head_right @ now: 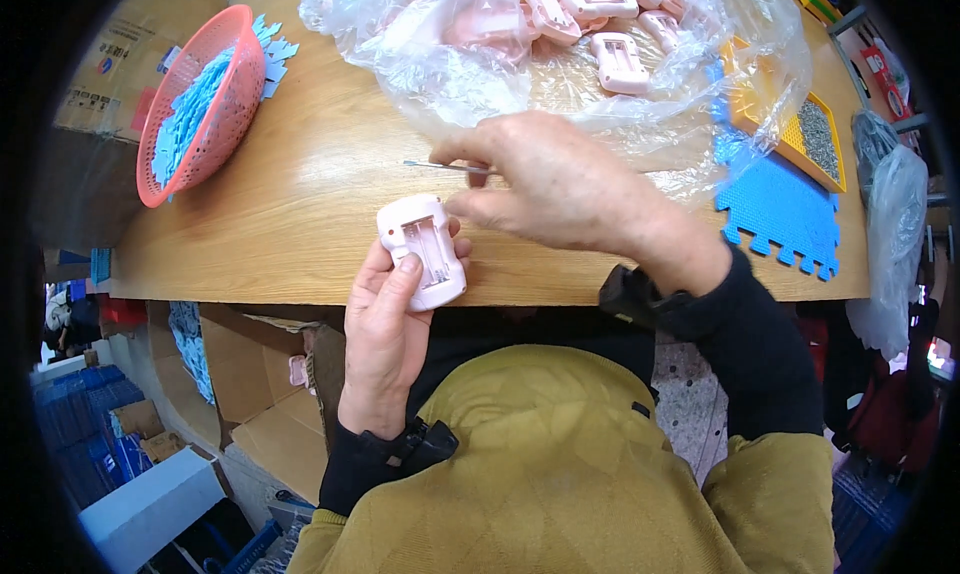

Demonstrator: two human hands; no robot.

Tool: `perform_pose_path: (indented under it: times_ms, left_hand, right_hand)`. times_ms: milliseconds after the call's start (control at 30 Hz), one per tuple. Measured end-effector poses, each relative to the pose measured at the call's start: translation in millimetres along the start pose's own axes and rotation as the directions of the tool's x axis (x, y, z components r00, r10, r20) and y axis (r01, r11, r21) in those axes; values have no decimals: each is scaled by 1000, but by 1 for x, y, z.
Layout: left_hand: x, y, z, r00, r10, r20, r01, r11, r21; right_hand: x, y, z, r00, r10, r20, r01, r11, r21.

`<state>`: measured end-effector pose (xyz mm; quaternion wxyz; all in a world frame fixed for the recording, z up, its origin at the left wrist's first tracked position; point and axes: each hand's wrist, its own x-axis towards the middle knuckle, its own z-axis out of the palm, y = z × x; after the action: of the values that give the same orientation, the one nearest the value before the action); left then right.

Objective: Assembling pink plastic housing components by inserting small pins using a metal pick tool.

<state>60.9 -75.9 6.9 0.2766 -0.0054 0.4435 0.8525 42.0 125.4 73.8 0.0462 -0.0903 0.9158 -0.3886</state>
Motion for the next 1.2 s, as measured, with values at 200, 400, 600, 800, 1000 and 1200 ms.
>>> perform_pose_path:
  times_ms: [200, 400, 600, 800, 1000, 1200]
  left_hand:
    - [-3, -6, -5, 992, 124, 23, -126, 988, 88]
    - [-2, -5, 2, 986, 154, 55, -161, 977, 141]
    - [-1, -6, -3, 996, 87, 24, -87, 996, 10]
    - [-3, 1, 3, 998, 57, -4, -57, 993, -99]
    - [-4, 1, -10, 998, 3, 62, 7, 987, -162]
    - [-37, 26, -49, 969, 217, -114, -201, 969, 142]
  right_hand:
    - [1, 11, 46, 993, -19, -117, 52, 957, 285]
    - [0, 13, 60, 969, -49, -241, 125, 942, 313]
    - [1, 6, 58, 950, -84, -302, 177, 939, 294]
    - [2, 4, 57, 940, -134, -313, 216, 945, 247]
    - [2, 4, 63, 944, -128, -305, 213, 941, 263]
    - [-5, -11, 54, 980, -83, -182, 159, 876, 456]
